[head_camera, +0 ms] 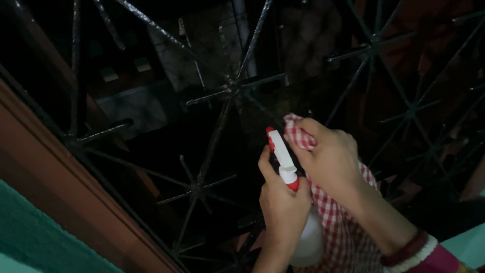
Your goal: The person wipes a metal door grille and its surrounding frame with a cloth while holding a spray bottle.
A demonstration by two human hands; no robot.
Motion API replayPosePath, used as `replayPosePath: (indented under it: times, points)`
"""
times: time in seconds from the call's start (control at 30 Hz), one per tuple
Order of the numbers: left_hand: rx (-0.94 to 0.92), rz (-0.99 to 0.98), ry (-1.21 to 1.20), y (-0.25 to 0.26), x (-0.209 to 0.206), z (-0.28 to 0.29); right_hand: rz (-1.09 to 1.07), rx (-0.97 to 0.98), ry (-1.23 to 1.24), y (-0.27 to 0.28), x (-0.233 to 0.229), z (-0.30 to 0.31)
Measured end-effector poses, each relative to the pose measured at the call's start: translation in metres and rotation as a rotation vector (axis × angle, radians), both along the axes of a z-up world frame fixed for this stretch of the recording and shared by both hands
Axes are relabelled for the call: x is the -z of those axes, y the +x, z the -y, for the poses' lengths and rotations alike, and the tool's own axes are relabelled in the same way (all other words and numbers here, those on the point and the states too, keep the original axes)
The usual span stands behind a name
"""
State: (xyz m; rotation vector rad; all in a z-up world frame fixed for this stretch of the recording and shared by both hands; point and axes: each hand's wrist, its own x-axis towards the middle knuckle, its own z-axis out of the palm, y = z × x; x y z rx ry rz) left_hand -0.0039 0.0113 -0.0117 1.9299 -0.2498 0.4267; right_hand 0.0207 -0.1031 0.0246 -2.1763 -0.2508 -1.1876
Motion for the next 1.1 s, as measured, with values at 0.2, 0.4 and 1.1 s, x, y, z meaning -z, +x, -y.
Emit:
replayPosePath:
  times: [0.2, 0.4, 1.1]
  points:
    - [0.025, -0.009, -0.05, -0.001, -0.001, -0.001, -0.012, 0.029, -0.003, -0.005, 0.01, 0.005]
    - [-0.015, 0.119, -0.051, 0.001, 0.004, 0.003, 0.228, 0.05, -0.05, 0.007, -0.01, -0.014]
    - [-0.008, 0.031, -0.048, -0.001, -0.001, 0.002, -0.013, 0.088, 0.183, -0.008, -0.009, 0.015]
